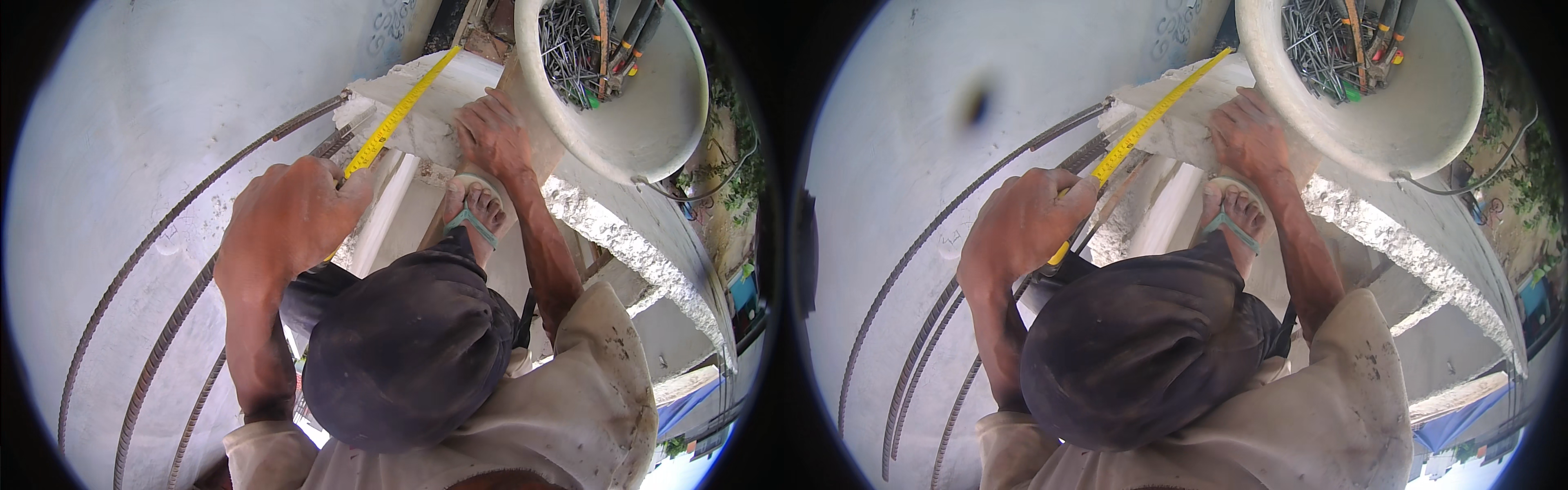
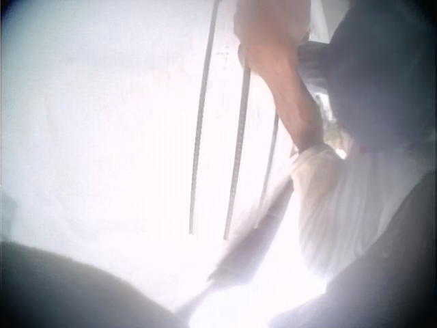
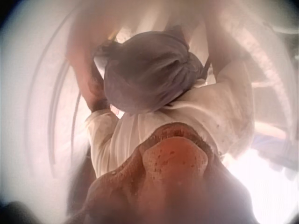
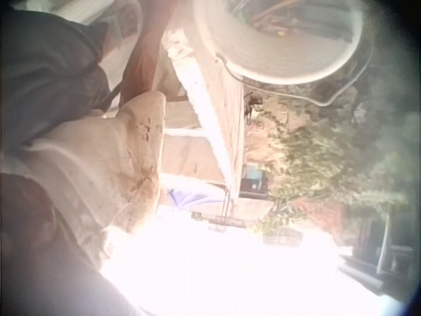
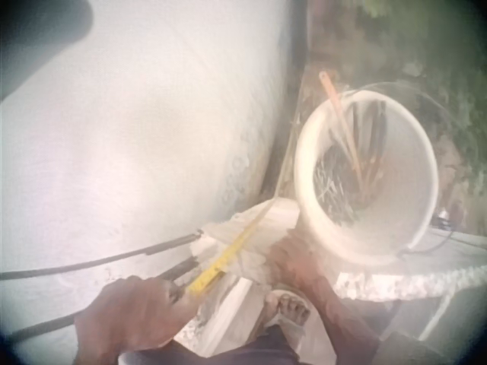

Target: The person measures the dimensions of a concrete ledge and reinforcement bars using a tape measure while sitting on an elevated structure.

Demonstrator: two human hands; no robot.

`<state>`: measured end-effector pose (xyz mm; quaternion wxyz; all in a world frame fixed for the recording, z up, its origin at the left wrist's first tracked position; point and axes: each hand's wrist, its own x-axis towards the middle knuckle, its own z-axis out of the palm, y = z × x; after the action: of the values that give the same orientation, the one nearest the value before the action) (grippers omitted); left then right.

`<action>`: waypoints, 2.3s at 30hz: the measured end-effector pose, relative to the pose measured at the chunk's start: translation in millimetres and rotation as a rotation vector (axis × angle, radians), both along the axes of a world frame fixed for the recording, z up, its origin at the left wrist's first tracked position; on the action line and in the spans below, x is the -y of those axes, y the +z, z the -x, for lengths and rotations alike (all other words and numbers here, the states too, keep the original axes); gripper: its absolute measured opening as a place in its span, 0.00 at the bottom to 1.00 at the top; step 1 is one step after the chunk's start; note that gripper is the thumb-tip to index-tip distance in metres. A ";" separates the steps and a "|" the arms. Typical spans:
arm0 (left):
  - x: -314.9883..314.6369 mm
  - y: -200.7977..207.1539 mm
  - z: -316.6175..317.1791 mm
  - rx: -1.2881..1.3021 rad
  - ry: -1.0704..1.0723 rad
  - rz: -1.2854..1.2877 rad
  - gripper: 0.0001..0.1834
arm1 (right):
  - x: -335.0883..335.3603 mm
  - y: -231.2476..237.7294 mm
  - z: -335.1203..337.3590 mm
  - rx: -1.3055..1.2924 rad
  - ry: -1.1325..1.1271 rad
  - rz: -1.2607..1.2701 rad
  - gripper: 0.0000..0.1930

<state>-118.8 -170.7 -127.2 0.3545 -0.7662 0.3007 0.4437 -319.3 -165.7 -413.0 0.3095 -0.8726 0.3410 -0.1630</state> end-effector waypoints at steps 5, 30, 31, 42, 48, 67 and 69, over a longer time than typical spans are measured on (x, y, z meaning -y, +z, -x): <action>-47.7 35.7 -0.6 -0.013 0.100 0.227 0.28 | 0.6 -3.2 -1.1 0.018 -0.007 0.036 0.23; -320.5 224.1 -14.8 -0.259 1.036 0.497 0.41 | 24.4 -15.6 -56.2 -0.249 -0.011 0.087 0.18; -326.6 220.4 -13.6 -0.250 1.027 0.528 0.42 | 27.5 -25.8 -55.6 -0.182 -0.022 0.118 0.18; -340.9 161.0 11.0 -0.035 1.006 0.660 0.32 | -26.4 54.0 -73.1 0.028 0.345 0.234 0.15; -310.7 92.7 33.3 -0.029 0.740 0.663 0.37 | -85.1 134.1 -74.5 0.436 0.826 0.198 0.16; -211.3 -18.9 53.1 0.040 0.205 1.089 0.50 | -88.2 140.7 -48.3 0.613 -0.064 -1.929 0.36; -191.8 -37.1 56.9 0.013 0.142 1.133 0.52 | -88.7 156.8 -49.9 0.644 -0.181 -2.011 0.36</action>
<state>-175.7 21.1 -164.3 -0.1406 -0.8576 0.4373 0.2314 -269.4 -76.9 -256.3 0.9518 -0.1021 0.2847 -0.0517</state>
